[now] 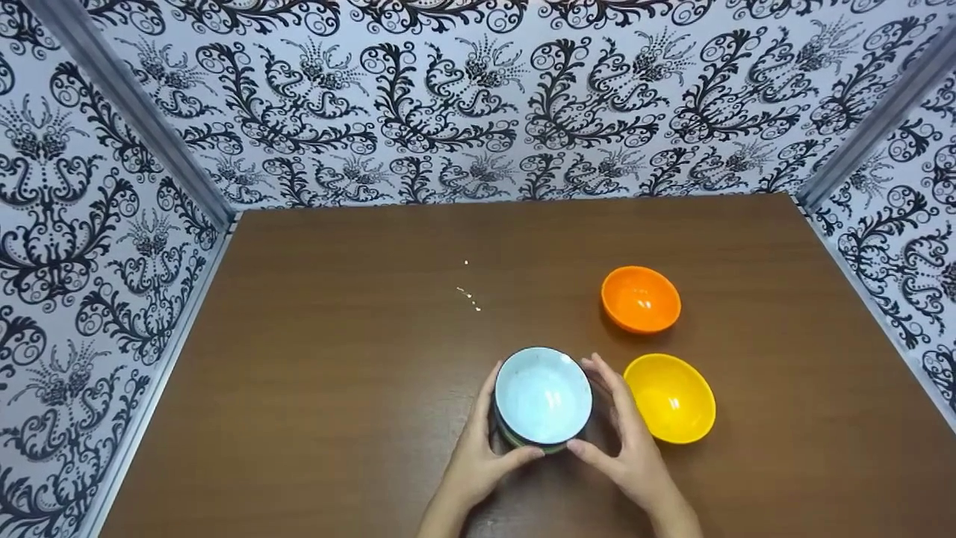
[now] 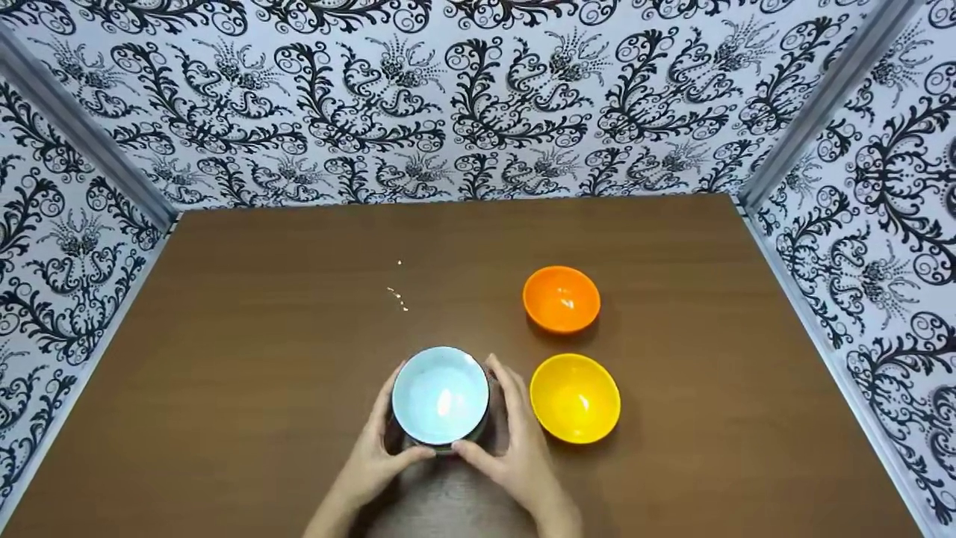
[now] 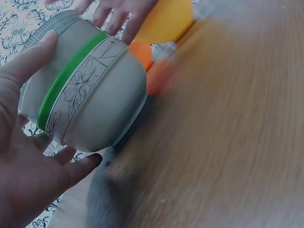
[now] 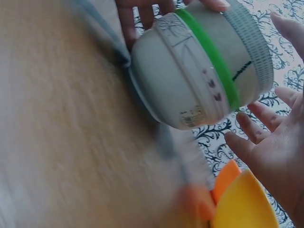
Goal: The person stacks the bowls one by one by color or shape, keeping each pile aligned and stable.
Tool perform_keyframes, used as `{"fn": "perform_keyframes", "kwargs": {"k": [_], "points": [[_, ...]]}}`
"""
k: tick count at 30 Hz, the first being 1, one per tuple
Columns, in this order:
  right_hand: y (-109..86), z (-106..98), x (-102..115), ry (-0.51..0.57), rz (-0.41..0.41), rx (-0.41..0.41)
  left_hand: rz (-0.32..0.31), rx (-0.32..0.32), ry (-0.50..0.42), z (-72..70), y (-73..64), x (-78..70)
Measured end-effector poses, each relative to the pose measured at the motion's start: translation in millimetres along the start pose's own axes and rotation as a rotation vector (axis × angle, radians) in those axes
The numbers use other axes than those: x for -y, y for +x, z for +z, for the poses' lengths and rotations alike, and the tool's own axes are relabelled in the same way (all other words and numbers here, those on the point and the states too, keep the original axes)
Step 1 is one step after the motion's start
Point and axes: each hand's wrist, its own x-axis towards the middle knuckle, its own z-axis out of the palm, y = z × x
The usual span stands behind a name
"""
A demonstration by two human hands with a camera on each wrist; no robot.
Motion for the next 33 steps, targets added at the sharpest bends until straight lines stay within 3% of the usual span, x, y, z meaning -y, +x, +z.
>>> {"fn": "perform_keyframes", "kwargs": {"k": [8,13,17,22,27,33], "points": [[-0.5,-10.8,4.1,0.008,-0.025,-0.055,-0.020,0.004,-0.090,2.3,0.1,2.6],[0.0,-17.1,5.6,0.030,-0.035,-0.143,-0.042,-0.002,-0.107,3.2,1.5,3.1],[-0.4,-25.9,5.3,0.061,-0.089,-0.211,-0.054,0.005,-0.120,4.0,3.0,4.4],[-1.8,-38.8,3.9,0.022,-0.126,-0.369,-0.059,0.012,-0.128,4.4,3.4,5.6],[-6.4,-52.1,2.4,-0.100,0.010,-0.533,-0.062,0.007,-0.134,3.6,0.8,6.1],[-11.5,-67.5,-2.2,-0.092,0.144,-0.649,-0.069,-0.005,-0.133,1.2,0.0,2.7]]}}
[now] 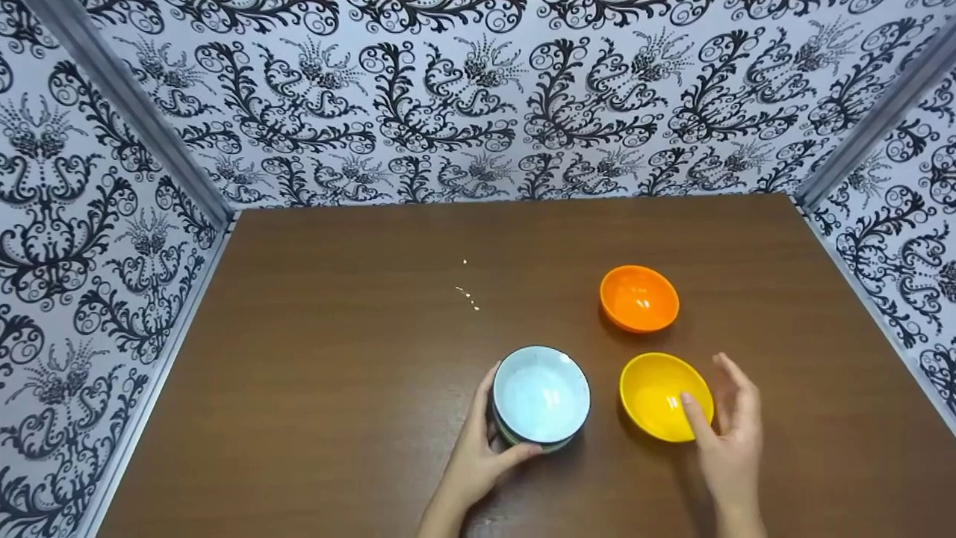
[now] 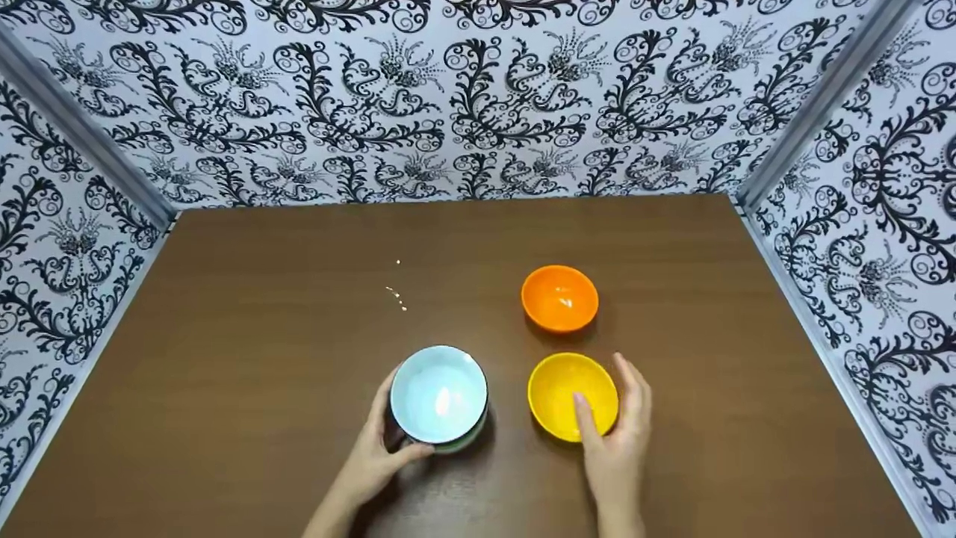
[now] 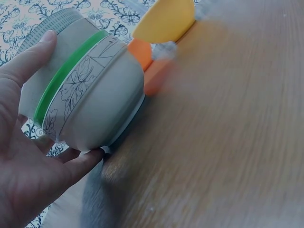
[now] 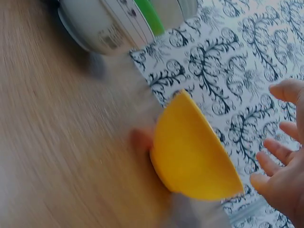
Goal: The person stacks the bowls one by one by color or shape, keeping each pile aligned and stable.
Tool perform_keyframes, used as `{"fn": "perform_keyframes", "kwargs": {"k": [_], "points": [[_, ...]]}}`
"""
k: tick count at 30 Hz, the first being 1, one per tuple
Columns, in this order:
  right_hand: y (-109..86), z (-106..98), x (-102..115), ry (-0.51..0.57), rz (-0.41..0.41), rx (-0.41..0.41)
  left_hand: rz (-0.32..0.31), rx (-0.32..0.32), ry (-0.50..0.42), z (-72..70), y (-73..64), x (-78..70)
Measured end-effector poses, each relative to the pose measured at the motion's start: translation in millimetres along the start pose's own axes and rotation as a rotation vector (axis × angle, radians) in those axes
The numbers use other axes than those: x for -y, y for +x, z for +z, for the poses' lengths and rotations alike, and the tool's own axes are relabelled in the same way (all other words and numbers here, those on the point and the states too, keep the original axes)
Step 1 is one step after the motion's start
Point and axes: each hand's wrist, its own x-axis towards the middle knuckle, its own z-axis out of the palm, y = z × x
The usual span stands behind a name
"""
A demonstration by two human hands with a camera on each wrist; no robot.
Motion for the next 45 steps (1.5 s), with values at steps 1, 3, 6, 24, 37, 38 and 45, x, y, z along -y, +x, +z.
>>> {"fn": "perform_keyframes", "kwargs": {"k": [1,3,6,24,37,38,45], "points": [[0.8,-2.4,-0.8,0.006,0.029,-0.010,-0.001,-0.001,0.000,0.0,0.2,-0.3],[1.3,-6.9,-1.8,0.009,0.089,-0.025,-0.001,-0.002,0.001,-0.1,0.2,-0.4],[1.3,-11.5,-4.3,0.039,0.160,-0.040,0.004,-0.001,0.002,-0.2,0.5,0.1],[1.2,-16.9,-9.9,0.116,0.532,0.138,0.012,0.010,0.002,-4.1,3.9,-0.5],[-2.7,-26.7,-17.5,0.234,0.620,0.259,0.028,0.023,0.009,-0.2,5.9,1.1],[-4.1,-26.7,-18.3,0.245,0.625,0.259,0.026,0.023,0.012,-0.3,5.5,1.4],[-12.0,-30.7,-24.3,0.322,0.641,0.283,0.012,0.012,0.008,1.6,1.5,3.9]]}}
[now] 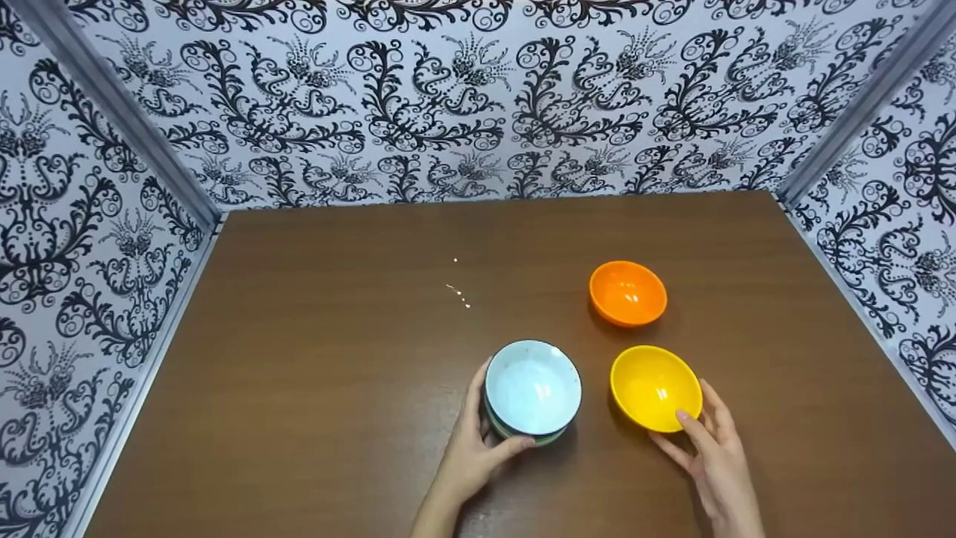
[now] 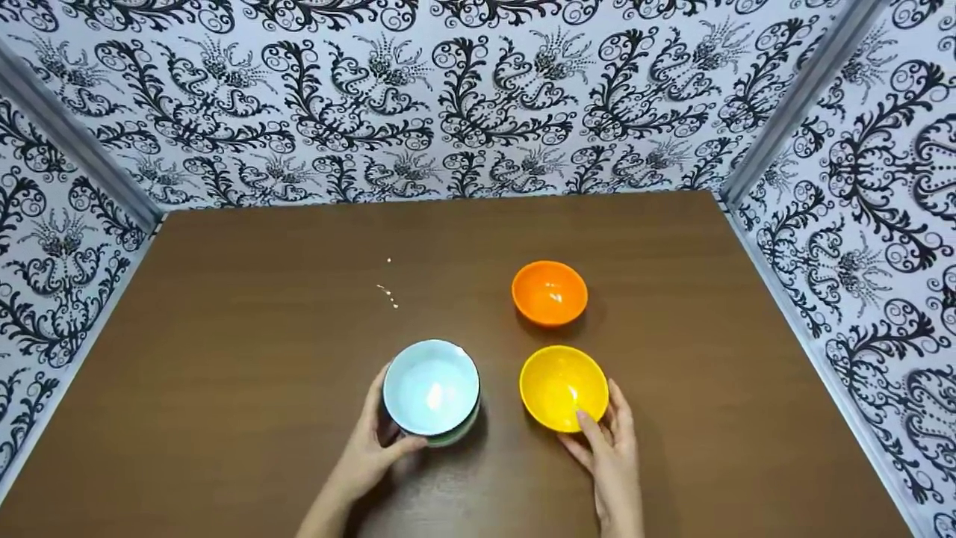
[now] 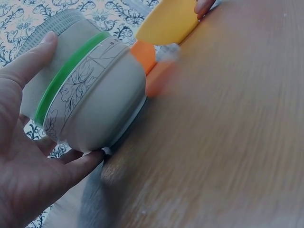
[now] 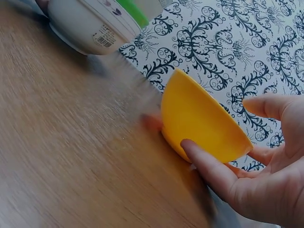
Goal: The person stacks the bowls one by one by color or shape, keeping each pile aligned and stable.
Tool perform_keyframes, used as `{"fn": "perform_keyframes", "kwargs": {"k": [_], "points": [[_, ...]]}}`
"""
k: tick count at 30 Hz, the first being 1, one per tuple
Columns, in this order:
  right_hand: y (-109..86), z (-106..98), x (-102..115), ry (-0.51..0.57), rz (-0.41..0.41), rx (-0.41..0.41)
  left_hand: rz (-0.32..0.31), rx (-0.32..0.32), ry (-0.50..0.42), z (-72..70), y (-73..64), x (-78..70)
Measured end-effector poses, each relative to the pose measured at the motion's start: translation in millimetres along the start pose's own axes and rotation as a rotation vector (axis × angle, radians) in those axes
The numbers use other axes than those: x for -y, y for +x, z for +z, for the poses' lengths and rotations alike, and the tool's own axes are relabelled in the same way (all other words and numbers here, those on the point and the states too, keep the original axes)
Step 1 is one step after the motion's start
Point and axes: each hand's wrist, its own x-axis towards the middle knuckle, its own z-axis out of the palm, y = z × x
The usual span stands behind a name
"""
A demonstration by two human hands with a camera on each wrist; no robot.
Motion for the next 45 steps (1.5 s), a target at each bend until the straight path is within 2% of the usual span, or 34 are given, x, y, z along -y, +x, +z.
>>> {"fn": "perform_keyframes", "kwargs": {"k": [10,21,28,31,34,41,45], "points": [[3.2,-1.0,-8.0,0.056,0.000,0.023,-0.016,-0.009,0.005,0.3,-1.3,0.7],[4.9,2.7,-13.3,0.114,-0.063,0.011,-0.009,-0.010,0.004,-0.2,-2.1,-1.1],[6.1,4.3,-13.5,0.049,-0.081,0.017,-0.001,-0.010,0.029,-0.6,-0.5,-0.1],[5.6,4.4,-14.0,0.051,-0.056,0.007,-0.002,-0.010,0.029,-0.4,-1.5,1.7],[4.6,4.6,-14.3,0.060,-0.044,-0.002,-0.007,-0.011,0.026,-0.2,-2.0,2.2],[4.5,6.1,-13.3,0.143,-0.075,0.004,-0.005,-0.013,0.033,-0.4,-1.6,0.5],[5.3,7.8,-11.7,0.133,-0.070,0.006,0.010,-0.015,0.032,-0.6,-1.6,0.4]]}}
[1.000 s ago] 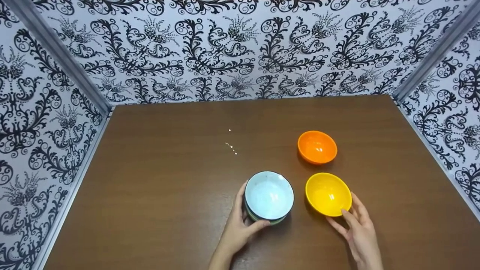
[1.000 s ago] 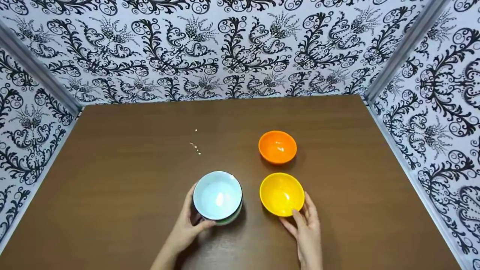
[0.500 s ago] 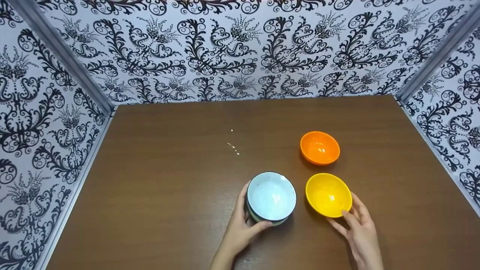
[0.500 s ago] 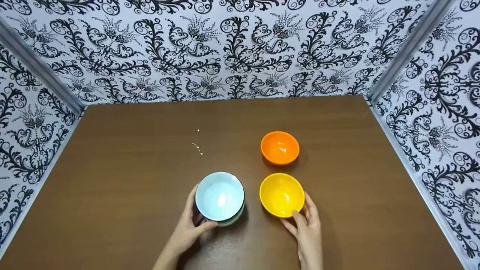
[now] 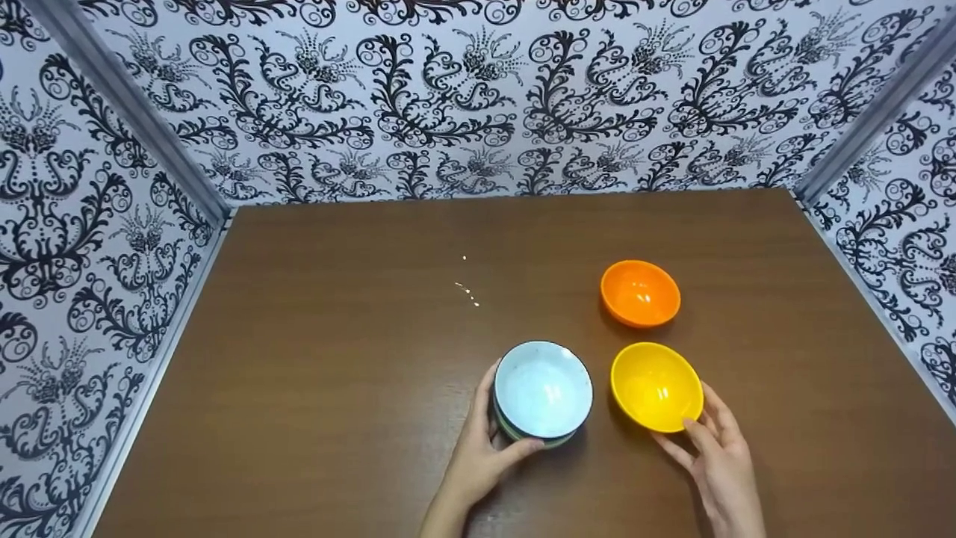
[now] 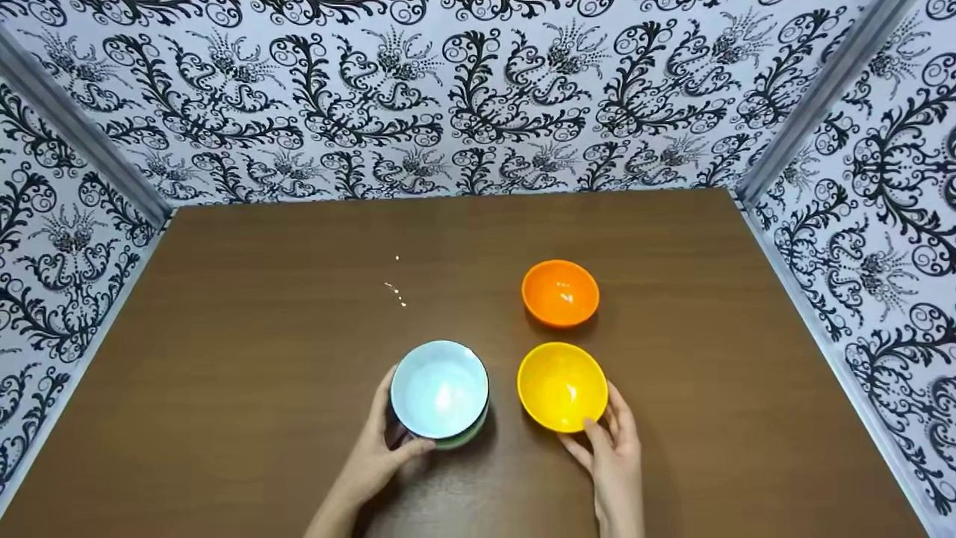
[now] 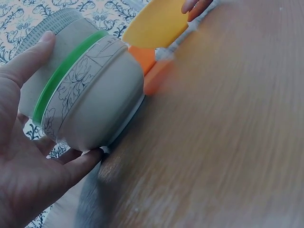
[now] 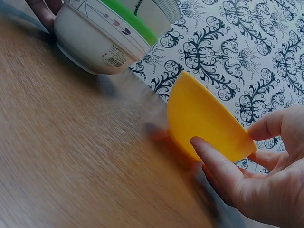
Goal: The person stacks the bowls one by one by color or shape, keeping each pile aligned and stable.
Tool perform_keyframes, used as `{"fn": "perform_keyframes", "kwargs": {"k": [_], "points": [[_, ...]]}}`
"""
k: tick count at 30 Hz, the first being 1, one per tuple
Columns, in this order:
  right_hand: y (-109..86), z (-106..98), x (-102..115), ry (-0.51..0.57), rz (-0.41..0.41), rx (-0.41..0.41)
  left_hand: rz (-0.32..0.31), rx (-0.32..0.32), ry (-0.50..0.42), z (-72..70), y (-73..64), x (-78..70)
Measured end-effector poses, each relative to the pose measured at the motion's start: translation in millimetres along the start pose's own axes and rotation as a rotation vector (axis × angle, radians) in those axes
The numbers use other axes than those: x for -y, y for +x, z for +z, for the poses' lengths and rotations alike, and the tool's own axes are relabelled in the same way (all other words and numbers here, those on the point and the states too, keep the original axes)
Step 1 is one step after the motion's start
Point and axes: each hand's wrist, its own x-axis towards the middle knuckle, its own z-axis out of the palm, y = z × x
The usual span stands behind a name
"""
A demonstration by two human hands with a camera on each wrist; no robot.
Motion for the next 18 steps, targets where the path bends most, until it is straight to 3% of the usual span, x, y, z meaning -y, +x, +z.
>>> {"fn": "perform_keyframes", "kwargs": {"k": [6,18], "points": [[0.5,1.4,2.5,-0.025,0.020,-0.004,0.007,-0.002,0.001,0.0,0.3,0.1],[-4.1,4.1,4.7,0.046,-0.052,0.042,-0.008,0.005,-0.019,1.0,0.5,1.0]]}}
